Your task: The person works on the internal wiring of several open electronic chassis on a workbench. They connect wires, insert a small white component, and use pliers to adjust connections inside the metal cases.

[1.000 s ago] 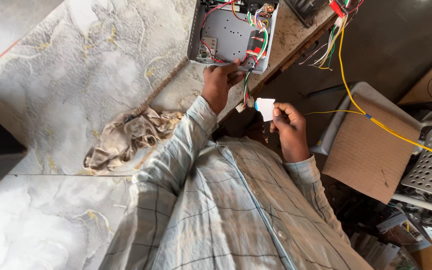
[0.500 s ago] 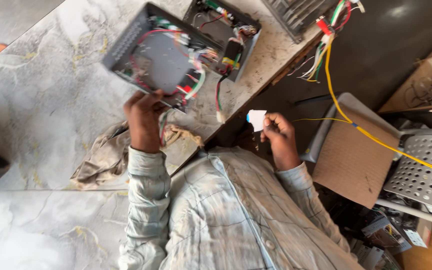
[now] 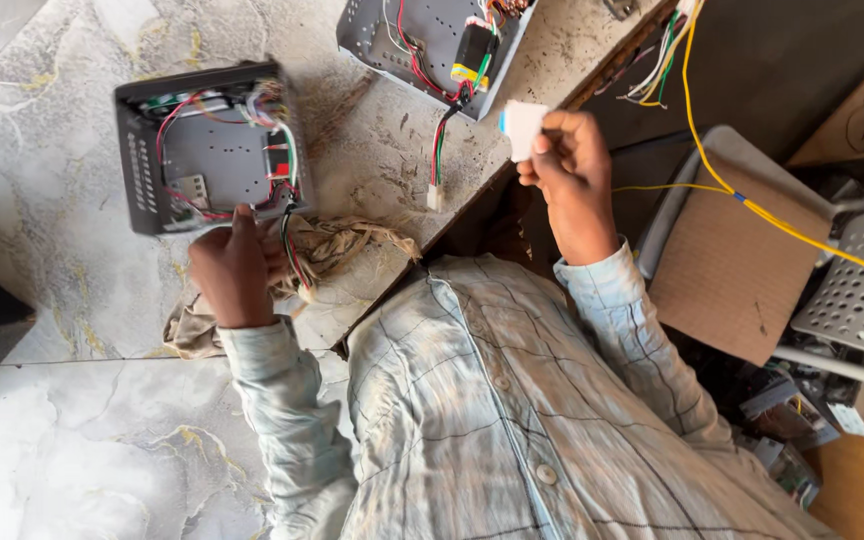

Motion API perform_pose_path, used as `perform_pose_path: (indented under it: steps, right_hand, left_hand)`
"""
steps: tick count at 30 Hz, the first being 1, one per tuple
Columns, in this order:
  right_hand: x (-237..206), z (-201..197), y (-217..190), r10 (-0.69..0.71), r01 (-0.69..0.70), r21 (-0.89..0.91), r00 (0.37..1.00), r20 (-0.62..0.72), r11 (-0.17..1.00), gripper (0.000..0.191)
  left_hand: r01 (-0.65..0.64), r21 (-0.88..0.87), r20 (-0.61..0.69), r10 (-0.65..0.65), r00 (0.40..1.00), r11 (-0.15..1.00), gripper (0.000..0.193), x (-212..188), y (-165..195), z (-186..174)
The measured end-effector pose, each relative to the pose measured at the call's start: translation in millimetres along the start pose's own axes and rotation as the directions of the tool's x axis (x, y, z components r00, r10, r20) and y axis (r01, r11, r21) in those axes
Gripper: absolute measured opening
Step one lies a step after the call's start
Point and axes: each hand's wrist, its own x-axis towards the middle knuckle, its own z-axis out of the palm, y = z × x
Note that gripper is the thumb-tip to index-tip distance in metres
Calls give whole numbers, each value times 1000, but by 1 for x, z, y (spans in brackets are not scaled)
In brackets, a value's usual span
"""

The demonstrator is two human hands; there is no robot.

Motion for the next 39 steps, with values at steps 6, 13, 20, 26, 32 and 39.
perform_pose_path:
  steps: [6, 13, 20, 26, 32, 39]
  right_hand:
    - [-4, 28, -43, 11, -9, -30, 997, 72, 1000, 37]
    - [-4, 30, -87, -29, 38, -63, 989, 143, 997, 45]
    - [-15, 25, -88, -20, 38, -115, 988, 150, 993, 39]
    - [-16, 21, -78, -122, 161, -246, 978, 168, 956, 36]
    - [-10, 19, -83, -142, 188, -344, 978, 155, 920, 26]
    - [-3, 9, -88, -160, 235, -304, 954, 252, 923, 23]
  left_hand:
    - [-739, 104, -96, 746, 659, 666, 25, -59, 73, 11]
    - [-881, -293, 113, 928, 355, 372, 55, -109, 166, 63]
    - [-720, -434, 236, 840, 489, 541, 56, -118, 168, 80]
    - [-715, -425, 235, 831, 505, 555, 46, -113, 157, 89]
    - [-776, -361, 174, 855, 488, 517, 35, -116, 166, 90]
    - [-796, -342, 151, 866, 477, 499, 27, -114, 168, 91]
